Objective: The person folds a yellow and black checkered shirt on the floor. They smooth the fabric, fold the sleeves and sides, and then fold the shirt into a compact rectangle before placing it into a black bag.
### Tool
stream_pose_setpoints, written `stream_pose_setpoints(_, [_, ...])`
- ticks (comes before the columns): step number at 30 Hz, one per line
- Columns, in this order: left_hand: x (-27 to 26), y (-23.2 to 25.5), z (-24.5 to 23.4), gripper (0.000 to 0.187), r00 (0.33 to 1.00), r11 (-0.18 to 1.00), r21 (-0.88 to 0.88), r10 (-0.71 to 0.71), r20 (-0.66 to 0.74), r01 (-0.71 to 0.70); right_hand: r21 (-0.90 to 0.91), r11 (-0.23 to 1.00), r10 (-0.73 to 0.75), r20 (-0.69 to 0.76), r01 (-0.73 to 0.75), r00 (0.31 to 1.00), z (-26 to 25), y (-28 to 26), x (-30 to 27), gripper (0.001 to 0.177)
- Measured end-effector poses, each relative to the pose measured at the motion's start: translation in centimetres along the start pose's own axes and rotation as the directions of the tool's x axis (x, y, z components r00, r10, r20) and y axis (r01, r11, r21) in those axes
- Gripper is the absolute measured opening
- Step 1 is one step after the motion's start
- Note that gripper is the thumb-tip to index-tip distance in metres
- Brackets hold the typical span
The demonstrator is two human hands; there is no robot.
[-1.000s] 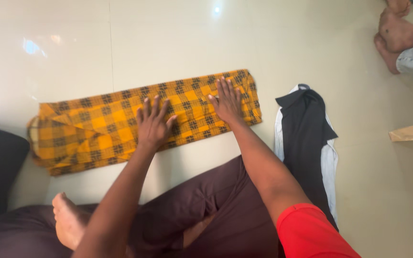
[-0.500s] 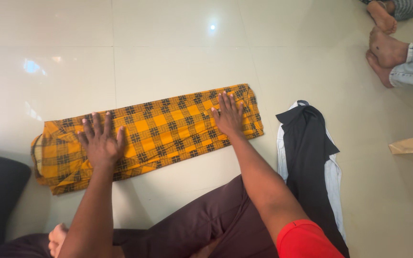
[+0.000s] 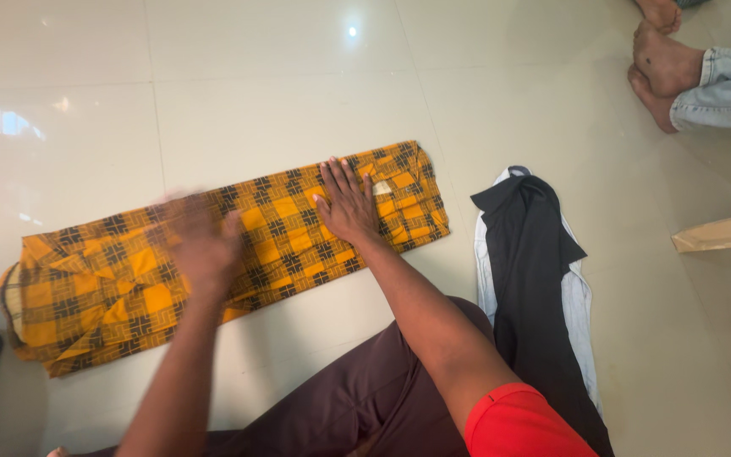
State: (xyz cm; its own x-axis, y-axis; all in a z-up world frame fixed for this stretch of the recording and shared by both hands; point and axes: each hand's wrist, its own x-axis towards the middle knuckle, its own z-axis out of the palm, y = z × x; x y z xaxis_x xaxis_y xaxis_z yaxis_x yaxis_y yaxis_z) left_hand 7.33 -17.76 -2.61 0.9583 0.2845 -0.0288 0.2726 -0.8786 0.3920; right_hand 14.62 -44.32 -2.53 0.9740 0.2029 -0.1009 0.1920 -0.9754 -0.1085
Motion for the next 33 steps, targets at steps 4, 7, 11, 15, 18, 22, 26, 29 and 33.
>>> stream_pose_setpoints(4, [0.1,10.6,5.2,0.077,0.932,0.931,0.042,0.361,0.014,-0.362,-0.012,1.000,0.004,0.001,-0.004,1.000,0.0,0.2,0.4,0.070])
stream_pose_setpoints(7, [0.5,11.0,5.0,0.073,0.950,0.955,0.018,0.292,0.114,-0.296,-0.023,1.000,0.002,0.019,-0.001,1.000,-0.5,0.1,0.4,0.070])
stream_pose_setpoints(11, [2.8,2.9,0.8,0.079,0.972,0.966,0.183,0.151,0.178,-0.183,-0.023,1.000,-0.004,0.006,0.005,1.000,-0.5,0.3,0.4,0.069])
stream_pose_setpoints(15, [2.0,-8.0,-4.8,0.085,0.992,0.986,0.151,-0.084,0.092,0.070,-0.003,1.000,-0.010,-0.012,0.010,1.000,-0.2,0.3,0.3,0.069])
stream_pose_setpoints(18, [0.5,-11.7,-6.1,0.087,0.988,0.975,0.164,-0.135,-0.079,0.147,-0.008,1.000,-0.004,-0.016,0.004,1.000,-0.3,0.1,0.0,0.069])
stream_pose_setpoints(22, [0.0,-7.9,-2.8,0.084,0.990,0.989,0.127,0.091,-0.103,-0.077,-0.009,1.000,0.000,0.010,0.000,1.000,-0.8,-0.1,0.1,0.069])
stream_pose_setpoints(26, [-1.8,-3.1,-1.8,0.078,0.995,0.993,0.057,0.099,0.004,-0.099,0.231,0.970,-0.081,0.022,0.073,0.997,-1.1,1.9,1.3,0.067])
stream_pose_setpoints(29, [-2.1,-2.7,-2.8,0.076,0.994,0.993,0.053,0.105,0.002,-0.105,-0.142,0.989,0.046,0.018,-0.043,0.999,-1.8,8.5,2.3,0.051])
stream_pose_setpoints(33, [-2.0,-2.2,-3.0,0.076,0.995,0.992,0.074,0.099,0.013,-0.099,0.175,0.964,0.214,-0.062,-0.201,0.975,-2.7,15.8,2.5,0.066])
